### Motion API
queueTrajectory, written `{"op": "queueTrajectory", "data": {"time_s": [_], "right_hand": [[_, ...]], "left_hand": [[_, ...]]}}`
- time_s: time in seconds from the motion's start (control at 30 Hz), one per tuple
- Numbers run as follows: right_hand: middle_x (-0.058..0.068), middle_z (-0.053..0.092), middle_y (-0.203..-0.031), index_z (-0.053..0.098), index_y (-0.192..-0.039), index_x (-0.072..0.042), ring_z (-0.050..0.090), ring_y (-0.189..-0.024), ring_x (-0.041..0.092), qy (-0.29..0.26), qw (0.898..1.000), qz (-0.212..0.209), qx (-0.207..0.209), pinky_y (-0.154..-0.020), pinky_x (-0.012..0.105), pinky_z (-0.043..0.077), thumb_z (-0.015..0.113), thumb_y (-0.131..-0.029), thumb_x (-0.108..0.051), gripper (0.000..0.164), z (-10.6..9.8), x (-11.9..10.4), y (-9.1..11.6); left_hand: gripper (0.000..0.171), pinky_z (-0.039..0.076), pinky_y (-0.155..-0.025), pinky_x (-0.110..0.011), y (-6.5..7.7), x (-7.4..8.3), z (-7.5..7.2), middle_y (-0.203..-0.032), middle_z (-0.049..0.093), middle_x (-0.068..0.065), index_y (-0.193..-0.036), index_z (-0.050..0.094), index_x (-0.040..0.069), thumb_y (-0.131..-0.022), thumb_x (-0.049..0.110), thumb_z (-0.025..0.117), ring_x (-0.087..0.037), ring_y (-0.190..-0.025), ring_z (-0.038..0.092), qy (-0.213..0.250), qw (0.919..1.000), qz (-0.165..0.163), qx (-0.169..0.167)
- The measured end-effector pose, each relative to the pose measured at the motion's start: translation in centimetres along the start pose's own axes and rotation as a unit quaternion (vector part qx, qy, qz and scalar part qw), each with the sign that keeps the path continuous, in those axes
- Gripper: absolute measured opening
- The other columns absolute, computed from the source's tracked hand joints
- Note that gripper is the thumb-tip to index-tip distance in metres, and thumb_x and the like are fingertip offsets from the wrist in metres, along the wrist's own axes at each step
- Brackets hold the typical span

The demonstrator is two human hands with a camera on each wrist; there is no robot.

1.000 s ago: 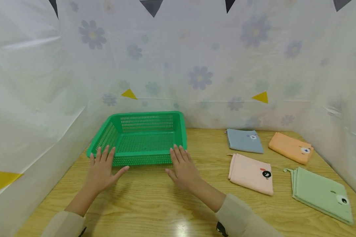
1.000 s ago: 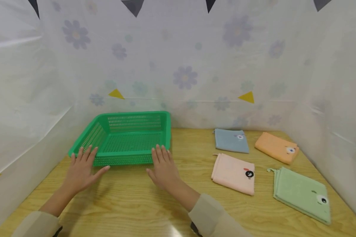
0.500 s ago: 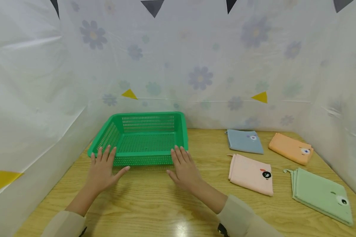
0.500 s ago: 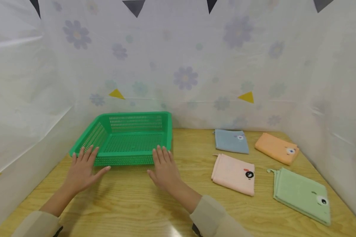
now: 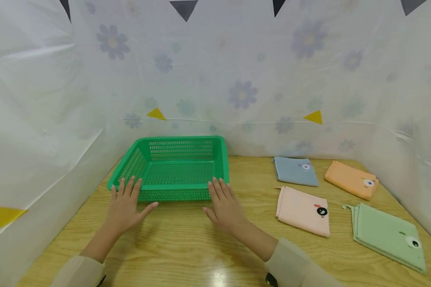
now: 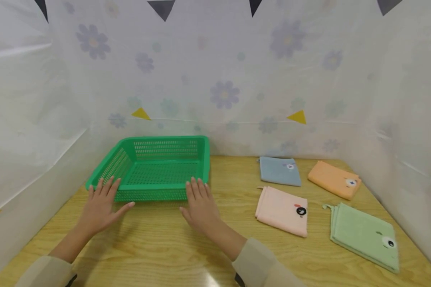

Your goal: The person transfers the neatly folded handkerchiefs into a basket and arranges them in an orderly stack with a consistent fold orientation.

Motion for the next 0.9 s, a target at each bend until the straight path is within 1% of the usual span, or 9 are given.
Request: {"op": "queueTrajectory", "data": {"time_s": [0.33, 0.57, 0.77, 0.9], "right_hand": [[0.022, 0.028, -0.149, 0.029, -0.142, 0.006, 0.026, -0.139, 0.036, 0.006, 1.0, -0.001, 0.002, -0.113, 0.048, 0.024, 0.048, -0.095, -0.039, 0.067, -0.2, 0.0, 0.3], [0.022, 0.028, -0.149, 0.028, -0.143, 0.005, 0.025, -0.139, 0.036, -0.008, 1.0, 0.002, 0.007, -0.113, 0.049, 0.024, 0.047, -0.096, -0.039, 0.068, -0.5, 0.1, 0.6], [0.022, 0.026, -0.15, 0.027, -0.144, 0.005, 0.025, -0.139, 0.036, -0.008, 1.0, 0.006, -0.001, -0.113, 0.049, 0.023, 0.046, -0.096, -0.04, 0.068, -0.6, 0.2, 0.9], [0.022, 0.026, -0.15, 0.027, -0.143, 0.005, 0.025, -0.139, 0.037, -0.016, 1.0, 0.007, -0.003, -0.113, 0.05, 0.023, 0.046, -0.096, -0.039, 0.068, -0.9, 0.2, 1.1]], "left_hand": [[0.092, 0.011, -0.105, -0.07, 0.1, 0.2, 0.0, -0.146, 0.025, -0.031, -0.143, 0.027, -0.004, -0.084, 0.061, 0.053, -0.054, -0.134, 0.015, -0.001, 1.0, 0.006, 0.008], [0.093, 0.011, -0.105, -0.069, 0.1, 0.4, 0.1, -0.146, 0.025, -0.031, -0.143, 0.027, -0.005, -0.083, 0.062, 0.052, -0.054, -0.134, 0.015, -0.009, 0.9999, 0.005, 0.005], [0.093, 0.012, -0.105, -0.069, 0.2, 0.9, -0.3, -0.146, 0.026, -0.031, -0.142, 0.028, -0.005, -0.083, 0.062, 0.052, -0.054, -0.134, 0.016, -0.013, 0.9999, 0.007, 0.005], [0.093, 0.012, -0.105, -0.07, 0.4, 1.1, -0.6, -0.145, 0.028, -0.032, -0.142, 0.03, -0.005, -0.082, 0.063, 0.053, -0.055, -0.134, 0.017, -0.01, 0.9998, 0.01, 0.011]]}}
Point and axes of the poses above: each hand's wrist, its own y-axis away from the middle knuckle, its own z-axis out of the palm, x = y × z, the point moved 7 cm from there along -y, towards the middle knuckle
